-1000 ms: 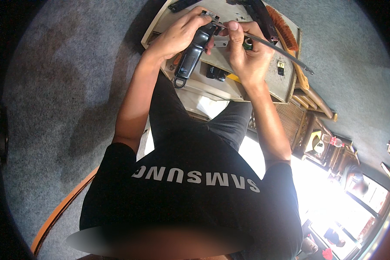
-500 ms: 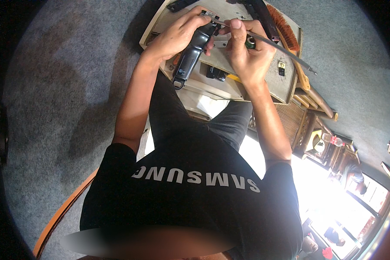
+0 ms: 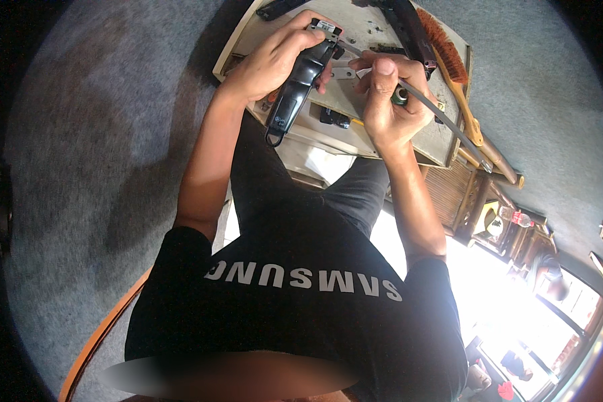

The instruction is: The person repairs a hair clipper by using a screwdriver to remove and replace screws from the blade assembly.

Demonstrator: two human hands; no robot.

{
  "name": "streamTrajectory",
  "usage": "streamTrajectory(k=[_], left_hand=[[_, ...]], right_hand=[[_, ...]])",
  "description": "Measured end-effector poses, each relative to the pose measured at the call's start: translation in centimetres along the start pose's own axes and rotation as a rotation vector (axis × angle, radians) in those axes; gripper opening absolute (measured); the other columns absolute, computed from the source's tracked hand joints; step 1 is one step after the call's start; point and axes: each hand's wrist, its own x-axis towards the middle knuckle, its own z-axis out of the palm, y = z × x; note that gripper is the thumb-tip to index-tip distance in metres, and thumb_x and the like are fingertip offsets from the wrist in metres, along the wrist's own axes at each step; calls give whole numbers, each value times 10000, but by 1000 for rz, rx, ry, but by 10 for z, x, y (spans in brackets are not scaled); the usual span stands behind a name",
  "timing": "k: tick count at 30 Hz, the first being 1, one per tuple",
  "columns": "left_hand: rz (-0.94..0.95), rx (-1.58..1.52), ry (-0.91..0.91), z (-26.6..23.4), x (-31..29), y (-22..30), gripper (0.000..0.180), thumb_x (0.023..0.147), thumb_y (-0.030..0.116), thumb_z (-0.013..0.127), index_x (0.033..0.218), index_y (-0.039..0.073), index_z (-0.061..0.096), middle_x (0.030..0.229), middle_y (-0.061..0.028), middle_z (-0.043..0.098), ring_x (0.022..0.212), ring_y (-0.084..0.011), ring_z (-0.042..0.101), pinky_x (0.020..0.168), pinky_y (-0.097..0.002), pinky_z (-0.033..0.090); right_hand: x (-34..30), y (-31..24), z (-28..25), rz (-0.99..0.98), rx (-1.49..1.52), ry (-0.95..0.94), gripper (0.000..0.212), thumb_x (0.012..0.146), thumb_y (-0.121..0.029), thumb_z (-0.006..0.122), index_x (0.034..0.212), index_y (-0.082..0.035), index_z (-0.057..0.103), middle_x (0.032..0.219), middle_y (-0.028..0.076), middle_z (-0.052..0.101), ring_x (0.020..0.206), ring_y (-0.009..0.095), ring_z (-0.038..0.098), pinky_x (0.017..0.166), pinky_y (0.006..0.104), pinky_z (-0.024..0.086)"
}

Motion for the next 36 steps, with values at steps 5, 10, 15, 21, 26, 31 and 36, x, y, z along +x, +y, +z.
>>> streamTrajectory(k=[5,10,15,21,26,31,36], left_hand=[[4,-43,-36,0,-3,1,211,1086,208,394,1184,58,506,786,-95,663,692,-156,684,698,-293,570],[-18,53,21,-6,-1,-3,283,1094,214,415,1232,1,541,1078,-180,637,1025,-243,622,918,-340,501],[68,244,77,-7,0,-5,232,1088,153,442,1139,-24,583,1160,-194,611,1118,-277,607,984,-357,488],[313,545,15,-18,3,-26,212,1074,101,438,1033,-10,613,1256,-222,557,1140,-340,594,999,-388,478],[350,600,18,-17,2,-27,192,1066,91,456,1040,-9,617,1289,-246,549,1163,-355,589,1029,-394,473],[427,651,19,-17,3,-40,165,1042,57,489,1075,-31,625,1342,-280,538,1168,-378,601,1042,-395,482],[525,733,34,-17,2,-33,161,1021,28,515,1104,-52,628,1369,-294,530,1174,-400,620,1014,-408,515]], right_hand=[[-1,4,0,-63,-37,-67,221,1058,-169,602,927,9,604,815,164,760,562,111,657,529,234,509],[-3,6,0,-96,-124,-113,208,1043,-162,628,907,-7,603,805,135,767,555,109,658,532,234,508],[-1,4,1,-143,-141,-121,220,1037,-163,641,884,-8,608,802,134,767,575,120,674,542,242,520],[0,3,-1,-195,-223,-192,285,1086,-233,550,949,16,565,874,209,754,582,133,677,525,246,522],[1,4,1,-196,-241,-210,282,1086,-222,551,969,30,595,894,203,757,583,134,680,524,241,520],[0,4,5,-93,-152,-140,193,1043,-142,632,929,13,649,862,136,769,574,97,660,523,231,514],[0,5,5,-43,-85,-102,209,1044,-153,634,929,21,649,865,128,768,564,89,648,514,227,510]])
